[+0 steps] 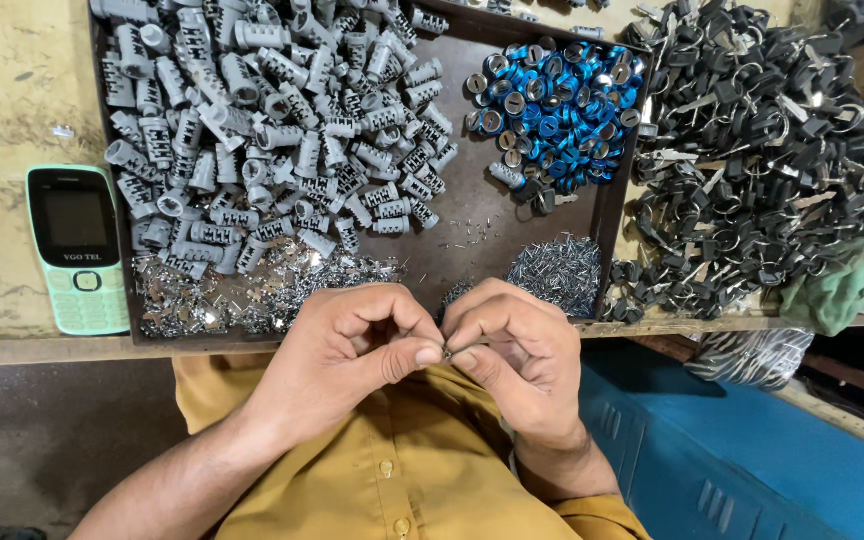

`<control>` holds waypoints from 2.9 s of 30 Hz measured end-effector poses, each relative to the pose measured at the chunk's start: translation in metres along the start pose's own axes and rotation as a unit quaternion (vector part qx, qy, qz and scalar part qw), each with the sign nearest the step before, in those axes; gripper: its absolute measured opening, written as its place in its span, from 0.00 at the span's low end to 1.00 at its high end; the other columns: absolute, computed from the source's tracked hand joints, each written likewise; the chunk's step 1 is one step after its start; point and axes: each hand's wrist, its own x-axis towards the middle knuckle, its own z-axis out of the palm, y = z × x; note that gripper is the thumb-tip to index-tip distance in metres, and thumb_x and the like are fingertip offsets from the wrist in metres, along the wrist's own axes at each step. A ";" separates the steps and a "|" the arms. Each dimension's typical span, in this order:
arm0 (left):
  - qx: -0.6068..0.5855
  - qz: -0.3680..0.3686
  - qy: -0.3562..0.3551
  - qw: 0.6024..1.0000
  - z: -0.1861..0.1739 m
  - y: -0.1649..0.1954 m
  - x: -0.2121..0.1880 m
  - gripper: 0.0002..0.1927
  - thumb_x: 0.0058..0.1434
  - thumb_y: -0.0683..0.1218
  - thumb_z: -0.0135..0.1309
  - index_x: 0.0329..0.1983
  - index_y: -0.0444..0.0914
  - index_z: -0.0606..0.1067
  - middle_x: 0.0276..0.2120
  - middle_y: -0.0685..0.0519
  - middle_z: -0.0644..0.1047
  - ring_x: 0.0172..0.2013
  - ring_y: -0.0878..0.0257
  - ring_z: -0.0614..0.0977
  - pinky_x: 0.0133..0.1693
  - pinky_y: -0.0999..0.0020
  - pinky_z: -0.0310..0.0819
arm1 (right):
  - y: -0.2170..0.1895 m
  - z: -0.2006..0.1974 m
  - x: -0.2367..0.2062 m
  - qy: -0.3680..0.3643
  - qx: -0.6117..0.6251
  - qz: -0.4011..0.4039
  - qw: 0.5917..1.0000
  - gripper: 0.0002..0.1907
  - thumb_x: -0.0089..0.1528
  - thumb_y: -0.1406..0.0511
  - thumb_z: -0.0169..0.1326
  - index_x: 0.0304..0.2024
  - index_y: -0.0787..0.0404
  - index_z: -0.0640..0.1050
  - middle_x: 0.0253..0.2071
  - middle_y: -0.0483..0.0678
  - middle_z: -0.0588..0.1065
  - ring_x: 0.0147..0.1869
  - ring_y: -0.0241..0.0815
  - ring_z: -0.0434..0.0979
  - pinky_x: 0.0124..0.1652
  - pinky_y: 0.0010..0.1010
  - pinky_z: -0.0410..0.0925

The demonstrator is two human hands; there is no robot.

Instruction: The person sits at a workbench assembling small metal keychain components. They pick a gray cylindrical body and a blue cap from a tray, press the cap onto the body by hand, and place the assembled unit aside, repeating this with successive pieces.

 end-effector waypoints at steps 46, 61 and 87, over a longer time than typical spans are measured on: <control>-0.242 -0.005 0.081 0.967 0.012 -0.013 -0.020 0.06 0.71 0.42 0.53 0.42 0.33 0.72 0.34 0.58 0.71 0.33 0.73 0.68 0.35 0.76 0.62 | 0.007 0.043 0.014 0.075 -0.321 -0.229 0.916 0.07 0.66 0.71 0.58 0.42 0.65 0.71 0.40 0.53 0.75 0.38 0.42 0.72 0.36 0.28 0.68; -0.211 -0.024 0.060 0.975 0.013 -0.013 -0.015 0.03 0.70 0.39 0.53 0.40 0.33 0.72 0.33 0.59 0.69 0.32 0.74 0.67 0.33 0.77 0.60 | 0.013 0.028 0.006 0.076 -0.256 -0.207 0.941 0.09 0.63 0.71 0.63 0.41 0.67 0.75 0.40 0.53 0.77 0.36 0.40 0.74 0.36 0.27 0.69; -0.187 0.016 0.110 0.976 -0.035 0.007 -0.034 0.04 0.67 0.38 0.54 0.38 0.35 0.71 0.32 0.61 0.67 0.32 0.74 0.64 0.32 0.76 0.57 | -0.017 0.055 0.066 0.093 -0.389 -0.091 0.912 0.18 0.57 0.75 0.60 0.50 0.67 0.75 0.38 0.49 0.72 0.38 0.41 0.73 0.38 0.31 0.68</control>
